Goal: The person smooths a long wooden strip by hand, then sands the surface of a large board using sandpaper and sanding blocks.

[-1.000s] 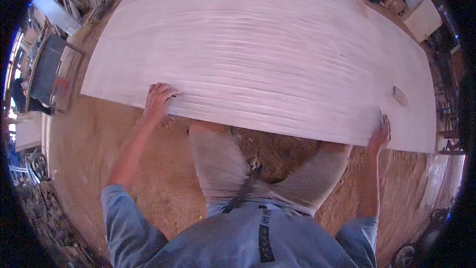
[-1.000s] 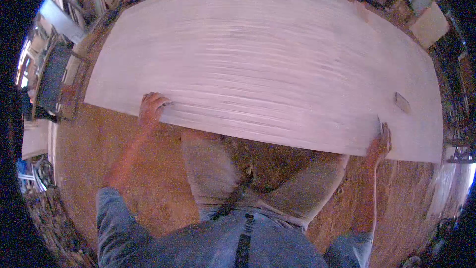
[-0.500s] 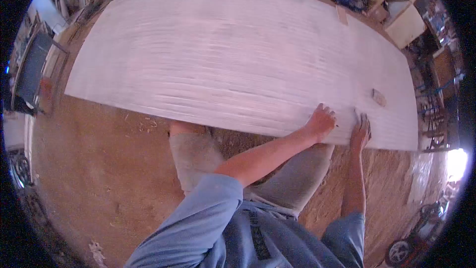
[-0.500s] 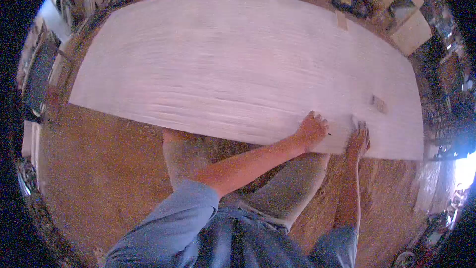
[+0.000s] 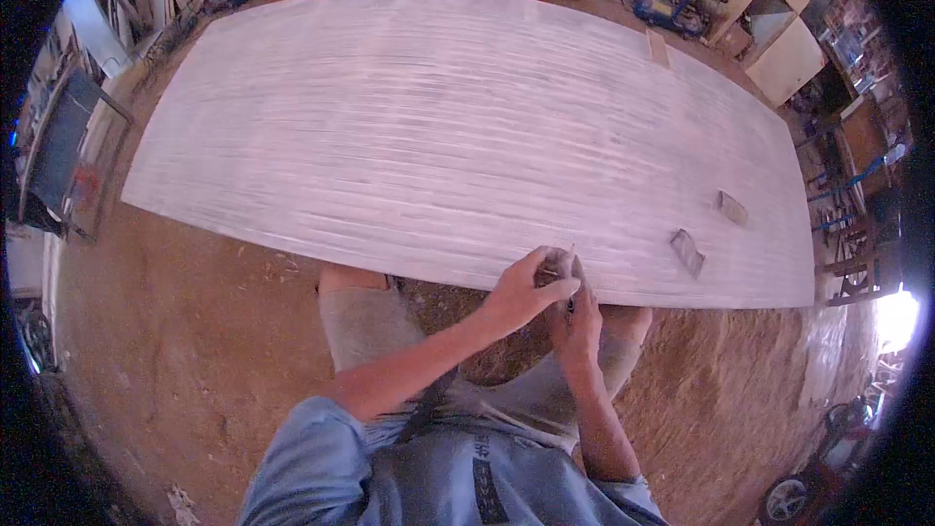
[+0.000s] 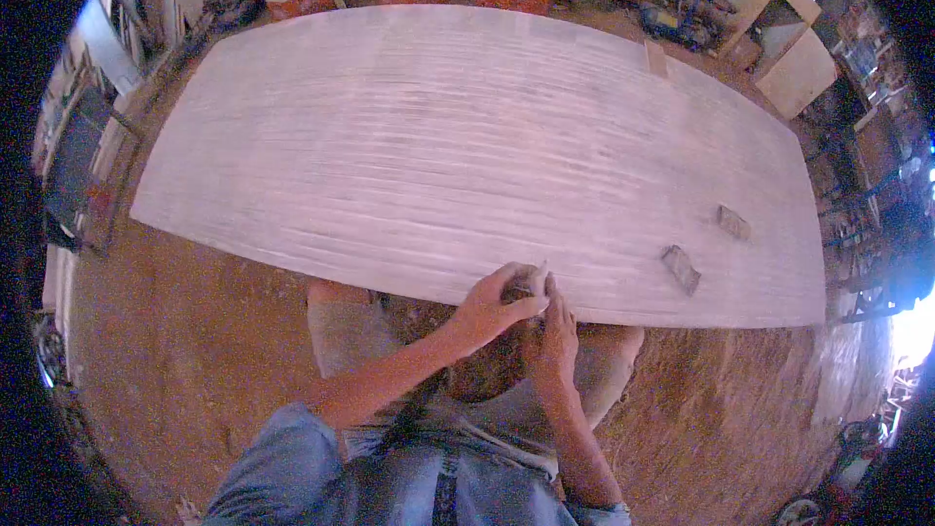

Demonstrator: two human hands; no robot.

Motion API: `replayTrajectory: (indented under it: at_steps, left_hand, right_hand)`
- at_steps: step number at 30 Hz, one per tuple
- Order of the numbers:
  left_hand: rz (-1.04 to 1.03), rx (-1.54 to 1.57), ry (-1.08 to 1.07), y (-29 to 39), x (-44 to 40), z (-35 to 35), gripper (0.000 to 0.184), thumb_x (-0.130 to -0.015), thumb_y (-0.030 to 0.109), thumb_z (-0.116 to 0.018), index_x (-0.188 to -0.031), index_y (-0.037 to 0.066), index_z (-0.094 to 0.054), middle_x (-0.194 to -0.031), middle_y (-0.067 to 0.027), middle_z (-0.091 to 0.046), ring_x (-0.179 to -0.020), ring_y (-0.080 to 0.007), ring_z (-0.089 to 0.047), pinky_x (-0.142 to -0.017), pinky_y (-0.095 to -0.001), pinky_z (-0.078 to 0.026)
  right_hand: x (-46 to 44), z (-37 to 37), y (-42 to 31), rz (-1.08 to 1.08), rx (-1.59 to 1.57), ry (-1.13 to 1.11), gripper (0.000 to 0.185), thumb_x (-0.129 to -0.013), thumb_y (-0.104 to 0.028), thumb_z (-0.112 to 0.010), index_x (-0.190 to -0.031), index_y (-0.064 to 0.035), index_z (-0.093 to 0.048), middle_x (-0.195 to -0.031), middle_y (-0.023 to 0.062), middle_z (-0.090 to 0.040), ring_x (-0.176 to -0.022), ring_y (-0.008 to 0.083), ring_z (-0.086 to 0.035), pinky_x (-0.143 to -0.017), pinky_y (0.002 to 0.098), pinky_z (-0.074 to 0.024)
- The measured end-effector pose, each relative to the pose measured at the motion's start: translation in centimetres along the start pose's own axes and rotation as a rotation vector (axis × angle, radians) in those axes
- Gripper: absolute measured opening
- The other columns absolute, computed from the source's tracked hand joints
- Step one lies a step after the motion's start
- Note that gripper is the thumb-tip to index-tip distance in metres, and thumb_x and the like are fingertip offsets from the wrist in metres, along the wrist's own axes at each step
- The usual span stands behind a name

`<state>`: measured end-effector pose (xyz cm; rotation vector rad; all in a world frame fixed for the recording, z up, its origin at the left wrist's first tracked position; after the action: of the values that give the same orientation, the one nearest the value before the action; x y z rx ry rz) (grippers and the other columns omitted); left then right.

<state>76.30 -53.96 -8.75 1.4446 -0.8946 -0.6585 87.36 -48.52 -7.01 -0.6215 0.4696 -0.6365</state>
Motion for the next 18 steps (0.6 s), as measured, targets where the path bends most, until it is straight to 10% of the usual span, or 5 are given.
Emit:
replayTrajectory:
  at_steps: [3,6,11,15,18]
  left_hand:
    - [0.002,-0.26,-0.196,0.8,0.2,5.4,0.046,-0.082,0.033,-0.068,-0.119,0.007,-0.057,-0.117,-0.0119,-0.06,-0.108,-0.024,-0.057,-0.095,-0.0346,-0.044]
    - [-0.348,-0.961,0.383,2.3,-1.9,21.2,0.046,-0.081,0.03,-0.069,-0.119,0.008,-0.057,-0.124,-0.0145,-0.055,-0.12,-0.0307,-0.047,-0.104,-0.0434,-0.033]
    - [-0.111,-1.452,0.843,-1.2,-2.1,48.7,0.056,-0.088,0.033,-0.056,-0.132,0.003,-0.041,-0.135,-0.0195,-0.043,-0.13,-0.0342,-0.034,-0.109,-0.0496,-0.023]
    - [0.055,-1.708,0.831,-3.0,-3.6,50.5,0.055,-0.093,0.045,-0.045,-0.136,0.01,-0.039,-0.143,-0.0117,-0.037,-0.136,-0.0273,-0.027,-0.108,-0.0592,-0.016]
    - [0.075,-1.485,0.864,-1.0,-4.5,50.7,0.057,-0.093,0.045,-0.044,-0.138,0.01,-0.038,-0.145,-0.0112,-0.034,-0.137,-0.0266,-0.025,-0.109,-0.058,-0.015]
  right_hand:
    - [-2.7,0.4,0.6,-0.148,-0.324,-0.007,0.034,-0.083,-0.015,-0.061,-0.114,-0.0026,-0.059,-0.122,0.0195,-0.056,-0.114,0.0371,-0.051,-0.1,0.0449,-0.0359]
    - [-6.4,2.3,3.1,0.0,-0.111,0.065,0.025,-0.083,-0.012,-0.059,-0.106,-0.0021,-0.063,-0.115,0.0171,-0.058,-0.109,0.0351,-0.052,-0.097,0.0435,-0.0374]
    - [-13.0,3.7,5.4,0.216,0.556,0.135,0.021,-0.075,-0.007,-0.064,-0.096,-0.0045,-0.067,-0.096,0.014,-0.06,-0.099,0.0327,-0.054,-0.089,0.0448,-0.0404]
    - [-14.1,-1.2,8.8,0.113,0.442,-0.015,0.022,-0.072,-0.008,-0.066,-0.094,-0.0089,-0.068,-0.096,0.0122,-0.062,-0.097,0.0316,-0.055,-0.09,0.0475,-0.0394]
    - [-15.0,-10.7,0.3,0.559,0.278,0.063,0.023,-0.071,-0.003,-0.062,-0.092,-0.0099,-0.067,-0.085,0.0092,-0.059,-0.089,0.0318,-0.055,-0.084,0.0458,-0.043]
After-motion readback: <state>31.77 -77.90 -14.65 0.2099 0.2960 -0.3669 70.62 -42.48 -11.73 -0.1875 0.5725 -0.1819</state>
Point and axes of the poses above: each hand's wrist, its own x-axis away from the middle knuckle, its own z-axis out of the back of the hand, y = z × x, the point moved 7 cm from there along -x, towards the middle knuckle
